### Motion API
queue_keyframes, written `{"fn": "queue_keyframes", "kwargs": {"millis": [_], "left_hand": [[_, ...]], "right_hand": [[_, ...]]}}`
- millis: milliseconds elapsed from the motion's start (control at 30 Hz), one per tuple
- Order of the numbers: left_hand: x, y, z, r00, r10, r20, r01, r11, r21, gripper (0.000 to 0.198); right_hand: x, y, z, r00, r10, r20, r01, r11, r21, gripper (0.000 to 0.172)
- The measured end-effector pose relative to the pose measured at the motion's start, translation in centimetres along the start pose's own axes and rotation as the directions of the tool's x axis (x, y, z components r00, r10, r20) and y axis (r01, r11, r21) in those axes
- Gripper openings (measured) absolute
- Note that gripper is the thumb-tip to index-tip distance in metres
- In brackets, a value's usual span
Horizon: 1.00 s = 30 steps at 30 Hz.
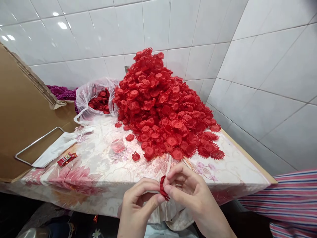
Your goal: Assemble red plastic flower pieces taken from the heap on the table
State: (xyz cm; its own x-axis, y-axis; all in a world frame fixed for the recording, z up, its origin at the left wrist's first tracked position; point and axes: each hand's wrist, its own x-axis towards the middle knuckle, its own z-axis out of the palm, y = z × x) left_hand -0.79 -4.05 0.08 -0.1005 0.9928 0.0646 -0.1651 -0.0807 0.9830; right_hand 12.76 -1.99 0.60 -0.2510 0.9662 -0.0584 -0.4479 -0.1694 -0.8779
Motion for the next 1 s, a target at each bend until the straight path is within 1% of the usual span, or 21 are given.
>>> {"fn": "queue_keyframes", "kwargs": {"millis": [67,100,233,300,433,500,600,700,733,800,900,967,1000], "left_hand": [[0.4,0.1,0.0,0.999,0.018,0.051,-0.02,0.999,0.033,0.005],[0.6,0.1,0.0,0.998,0.018,0.057,-0.02,0.999,0.036,0.006],[0.9,0.0,0.4,1.0,-0.021,-0.003,0.021,1.0,-0.005,0.013],[0.9,0.0,0.7,0.999,-0.047,-0.011,0.047,0.999,-0.013,0.015],[1.0,0.0,1.0,0.995,-0.098,-0.018,0.097,0.994,-0.042,0.021],[1.2,-0.2,0.9,0.994,-0.111,-0.02,0.11,0.993,-0.03,0.021],[1.8,-0.8,0.5,0.995,-0.093,-0.024,0.095,0.993,0.068,0.013],[2.5,-1.4,0.0,0.999,-0.017,0.031,0.01,0.978,0.207,0.015],[2.7,-1.5,0.0,0.999,0.013,0.03,-0.02,0.971,0.238,0.015],[3.0,-1.6,0.2,0.996,0.075,-0.038,-0.062,0.958,0.279,0.013],[3.4,-1.6,0.9,0.967,0.17,-0.192,-0.099,0.937,0.335,0.012],[3.8,-1.7,1.2,0.955,0.189,-0.229,-0.107,0.939,0.326,0.012],[3.9,-1.7,1.1,0.957,0.174,-0.23,-0.101,0.949,0.298,0.011]], "right_hand": [[0.2,-0.1,-0.1,1.0,-0.005,-0.014,0.005,1.0,-0.008,0.023],[0.3,-0.2,-0.2,1.0,-0.005,-0.017,0.005,1.0,-0.012,0.023],[0.6,-0.4,-0.4,1.0,0.003,-0.025,-0.004,0.999,-0.033,0.022],[0.7,-0.4,-0.4,0.999,-0.001,-0.035,-0.001,0.998,-0.055,0.02],[0.6,-0.5,0.2,0.995,-0.056,-0.086,0.042,0.985,-0.165,0.017],[0.6,-0.3,0.3,0.99,-0.08,-0.117,0.053,0.975,-0.215,0.015],[0.8,0.2,0.1,0.986,-0.104,-0.127,0.071,0.968,-0.24,0.011],[1.8,0.6,-0.6,0.988,-0.131,-0.082,0.11,0.968,-0.227,0.008],[2.2,0.7,-0.8,0.99,-0.131,-0.058,0.115,0.968,-0.224,0.009],[3.0,0.9,-1.0,0.993,-0.119,-0.017,0.113,0.97,-0.216,0.011],[3.9,1.2,-0.7,0.992,-0.126,0.001,0.123,0.968,-0.22,0.011],[4.2,1.4,-0.5,0.986,-0.164,-0.011,0.153,0.942,-0.298,0.008],[4.3,1.4,-0.4,0.982,-0.187,-0.015,0.169,0.919,-0.357,0.006]]}}
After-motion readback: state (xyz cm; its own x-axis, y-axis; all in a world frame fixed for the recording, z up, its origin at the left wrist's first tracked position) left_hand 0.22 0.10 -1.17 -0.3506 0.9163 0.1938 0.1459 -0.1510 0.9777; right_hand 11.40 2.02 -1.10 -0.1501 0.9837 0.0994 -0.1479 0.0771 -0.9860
